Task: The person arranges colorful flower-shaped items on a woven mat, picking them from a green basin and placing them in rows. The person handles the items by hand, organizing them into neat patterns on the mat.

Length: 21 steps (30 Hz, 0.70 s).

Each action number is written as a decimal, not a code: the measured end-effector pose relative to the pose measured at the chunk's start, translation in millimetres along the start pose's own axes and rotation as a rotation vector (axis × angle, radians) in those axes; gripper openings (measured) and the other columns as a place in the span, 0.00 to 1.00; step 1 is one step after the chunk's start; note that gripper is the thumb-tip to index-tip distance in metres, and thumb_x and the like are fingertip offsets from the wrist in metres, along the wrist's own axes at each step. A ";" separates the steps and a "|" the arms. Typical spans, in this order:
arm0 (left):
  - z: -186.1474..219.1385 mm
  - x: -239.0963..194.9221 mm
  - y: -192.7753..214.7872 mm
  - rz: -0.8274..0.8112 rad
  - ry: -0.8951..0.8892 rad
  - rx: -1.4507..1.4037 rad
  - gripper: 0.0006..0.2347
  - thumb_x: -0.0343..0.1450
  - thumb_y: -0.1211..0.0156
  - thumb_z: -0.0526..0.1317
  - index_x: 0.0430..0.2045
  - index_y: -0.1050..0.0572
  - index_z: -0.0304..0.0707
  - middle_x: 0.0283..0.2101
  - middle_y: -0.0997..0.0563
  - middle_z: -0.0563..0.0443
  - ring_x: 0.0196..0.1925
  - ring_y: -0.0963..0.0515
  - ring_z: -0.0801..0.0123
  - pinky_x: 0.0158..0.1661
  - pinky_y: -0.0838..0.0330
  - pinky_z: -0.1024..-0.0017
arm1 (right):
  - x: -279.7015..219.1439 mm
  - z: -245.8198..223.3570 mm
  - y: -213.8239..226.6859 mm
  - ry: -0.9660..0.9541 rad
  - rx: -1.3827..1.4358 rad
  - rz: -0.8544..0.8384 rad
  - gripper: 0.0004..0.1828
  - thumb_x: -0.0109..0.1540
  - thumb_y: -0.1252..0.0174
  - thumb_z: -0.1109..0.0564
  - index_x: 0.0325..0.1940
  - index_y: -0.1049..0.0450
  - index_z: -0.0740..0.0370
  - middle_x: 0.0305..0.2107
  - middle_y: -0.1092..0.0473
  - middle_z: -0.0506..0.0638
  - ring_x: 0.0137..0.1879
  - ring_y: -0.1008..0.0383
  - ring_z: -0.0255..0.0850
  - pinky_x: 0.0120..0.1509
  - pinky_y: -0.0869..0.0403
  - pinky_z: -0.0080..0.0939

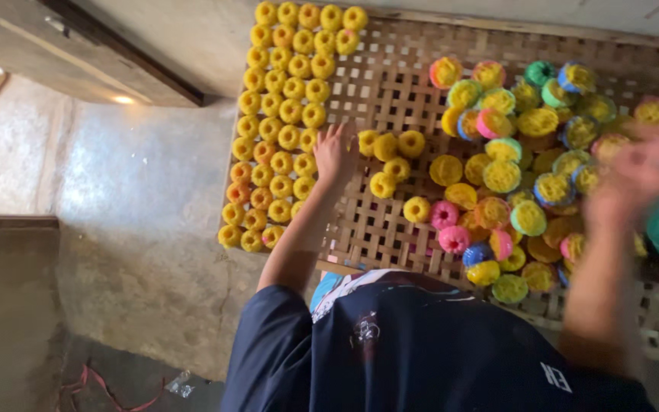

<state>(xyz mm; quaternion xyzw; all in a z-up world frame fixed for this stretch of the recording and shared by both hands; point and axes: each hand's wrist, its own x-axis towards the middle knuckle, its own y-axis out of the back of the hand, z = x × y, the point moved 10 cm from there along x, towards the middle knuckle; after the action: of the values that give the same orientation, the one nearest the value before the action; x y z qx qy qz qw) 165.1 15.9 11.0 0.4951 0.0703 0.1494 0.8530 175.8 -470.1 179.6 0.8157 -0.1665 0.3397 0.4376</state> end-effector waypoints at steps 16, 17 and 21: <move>-52.3 87.6 -41.3 -0.311 0.044 -0.089 0.20 0.63 0.33 0.50 0.46 0.24 0.47 0.42 0.17 0.46 0.46 0.18 0.51 0.46 0.25 0.53 | -65.8 -107.9 -362.1 -0.165 0.109 -1.114 0.29 0.57 0.32 0.53 0.57 0.36 0.58 0.42 0.25 0.59 0.49 0.23 0.57 0.49 0.25 0.55; -55.0 104.0 -32.8 -0.252 0.049 -0.120 0.21 0.61 0.32 0.49 0.47 0.25 0.47 0.40 0.17 0.46 0.44 0.18 0.50 0.45 0.25 0.52 | -47.3 -100.6 -371.0 -0.203 0.176 -1.036 0.29 0.57 0.32 0.55 0.59 0.36 0.58 0.42 0.25 0.59 0.48 0.22 0.56 0.48 0.25 0.54; -47.7 168.4 -24.9 -0.219 -0.029 0.033 0.28 0.65 0.31 0.48 0.57 0.33 0.39 0.38 0.17 0.42 0.46 0.20 0.48 0.49 0.30 0.50 | 12.3 -69.9 -438.8 -0.390 0.406 -0.835 0.28 0.59 0.32 0.57 0.59 0.36 0.58 0.45 0.26 0.55 0.48 0.23 0.47 0.46 0.24 0.46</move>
<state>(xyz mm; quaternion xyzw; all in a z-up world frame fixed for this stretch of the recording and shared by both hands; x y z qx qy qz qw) 316.1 98.3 -29.7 0.5008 0.1139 0.0470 0.8568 405.6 -165.5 -48.5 0.9298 0.1647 0.0024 0.3292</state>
